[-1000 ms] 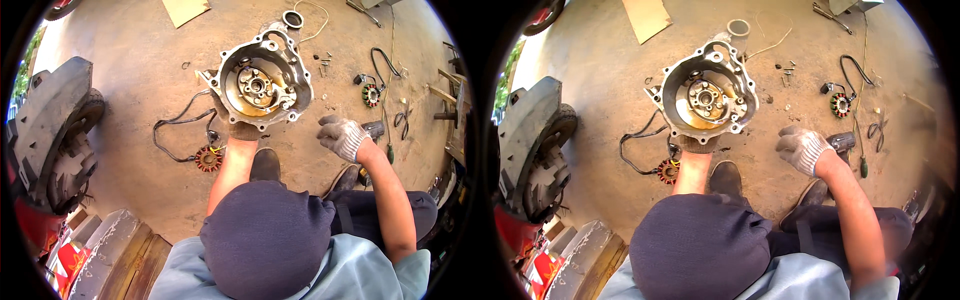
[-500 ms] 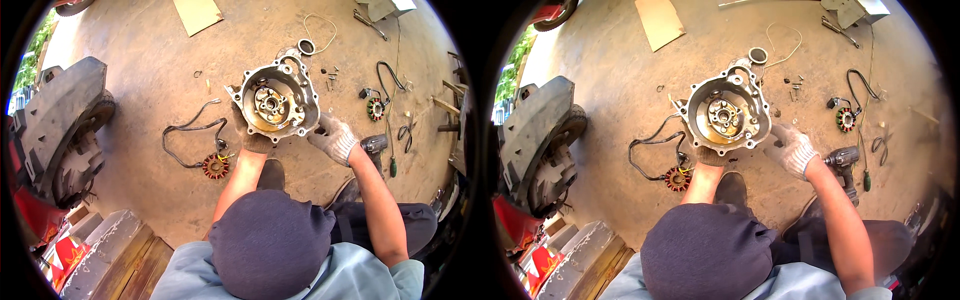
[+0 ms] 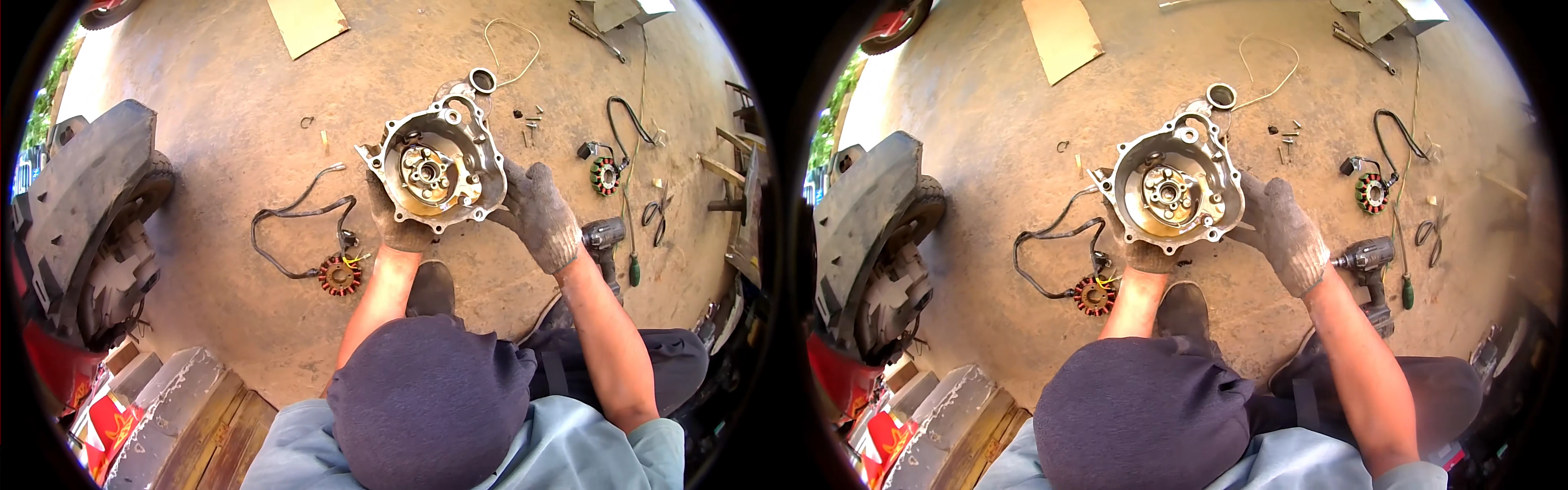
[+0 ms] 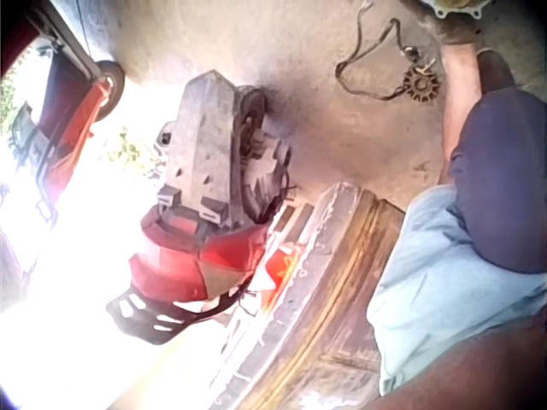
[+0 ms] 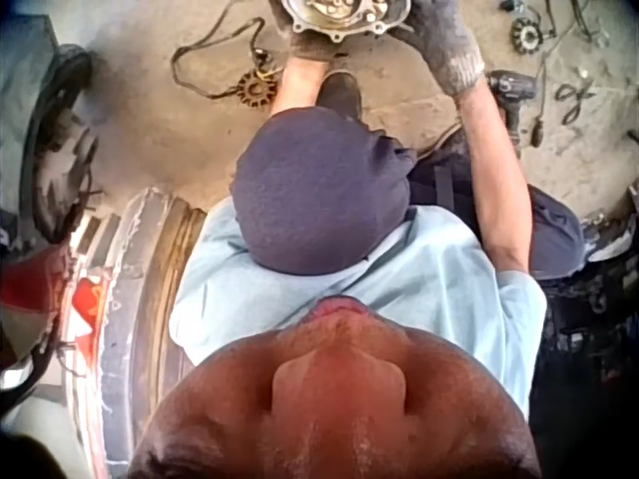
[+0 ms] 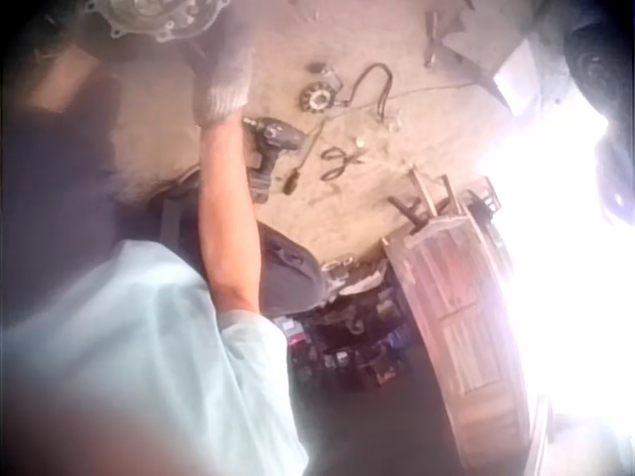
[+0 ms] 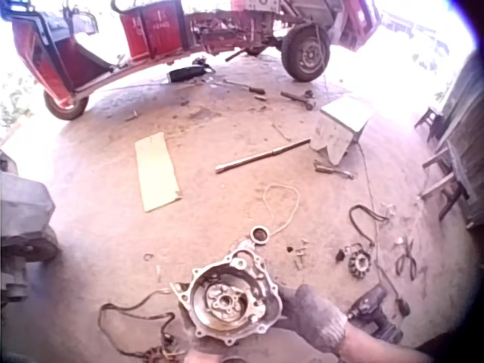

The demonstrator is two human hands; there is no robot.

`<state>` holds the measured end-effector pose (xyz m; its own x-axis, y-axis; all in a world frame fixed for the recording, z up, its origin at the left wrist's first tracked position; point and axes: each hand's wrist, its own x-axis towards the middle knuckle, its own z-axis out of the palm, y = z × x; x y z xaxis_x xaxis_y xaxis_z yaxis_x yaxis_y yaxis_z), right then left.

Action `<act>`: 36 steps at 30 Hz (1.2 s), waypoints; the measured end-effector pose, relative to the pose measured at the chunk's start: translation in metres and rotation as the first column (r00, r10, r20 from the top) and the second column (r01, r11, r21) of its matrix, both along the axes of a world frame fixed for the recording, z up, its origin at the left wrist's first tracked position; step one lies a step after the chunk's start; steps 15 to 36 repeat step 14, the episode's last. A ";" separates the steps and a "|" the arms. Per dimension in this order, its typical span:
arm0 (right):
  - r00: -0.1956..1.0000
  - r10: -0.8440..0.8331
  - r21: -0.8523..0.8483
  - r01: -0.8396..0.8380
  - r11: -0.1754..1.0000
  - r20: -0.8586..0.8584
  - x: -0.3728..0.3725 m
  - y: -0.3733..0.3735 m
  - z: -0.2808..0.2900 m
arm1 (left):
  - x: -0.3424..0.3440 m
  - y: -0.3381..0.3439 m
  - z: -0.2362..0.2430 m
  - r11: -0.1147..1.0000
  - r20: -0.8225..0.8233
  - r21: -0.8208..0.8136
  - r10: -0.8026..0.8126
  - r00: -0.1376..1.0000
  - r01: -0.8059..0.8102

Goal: The person assembles an engine component, first by hand and then using an electric impact driver to secure parts. They then put on work gloves and continue to assemble and inspect the metal casing and internal gears.

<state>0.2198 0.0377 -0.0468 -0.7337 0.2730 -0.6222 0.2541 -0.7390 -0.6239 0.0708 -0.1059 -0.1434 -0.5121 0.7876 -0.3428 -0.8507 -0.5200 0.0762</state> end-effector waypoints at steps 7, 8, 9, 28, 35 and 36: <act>0.959 0.282 0.519 -0.235 0.822 -0.014 0.011 -0.001 -0.049 | 0.006 -0.008 -0.016 1.000 -0.017 0.012 0.009 1.000 -0.009; 0.965 0.261 0.458 -0.230 0.859 -0.005 0.009 -0.001 -0.048 | 0.005 -0.007 -0.015 1.000 -0.024 0.007 0.010 1.000 -0.010; 0.971 0.240 0.395 -0.222 0.891 0.005 0.007 0.001 -0.048 | 0.004 -0.007 -0.013 1.000 0.012 0.009 -0.029 1.000 0.029; 0.987 -0.065 -0.363 0.008 0.932 -0.145 -0.004 0.016 -0.042 | 0.000 -0.004 -0.018 0.998 0.069 -0.027 -0.053 0.996 0.055; 0.987 -0.065 -0.363 0.008 0.932 -0.145 -0.004 0.016 -0.042 | 0.000 -0.004 -0.018 0.998 0.069 -0.027 -0.053 0.996 0.055; 0.987 -0.065 -0.363 0.008 0.932 -0.145 -0.004 0.016 -0.042 | 0.000 -0.004 -0.018 0.998 0.069 -0.027 -0.053 0.996 0.055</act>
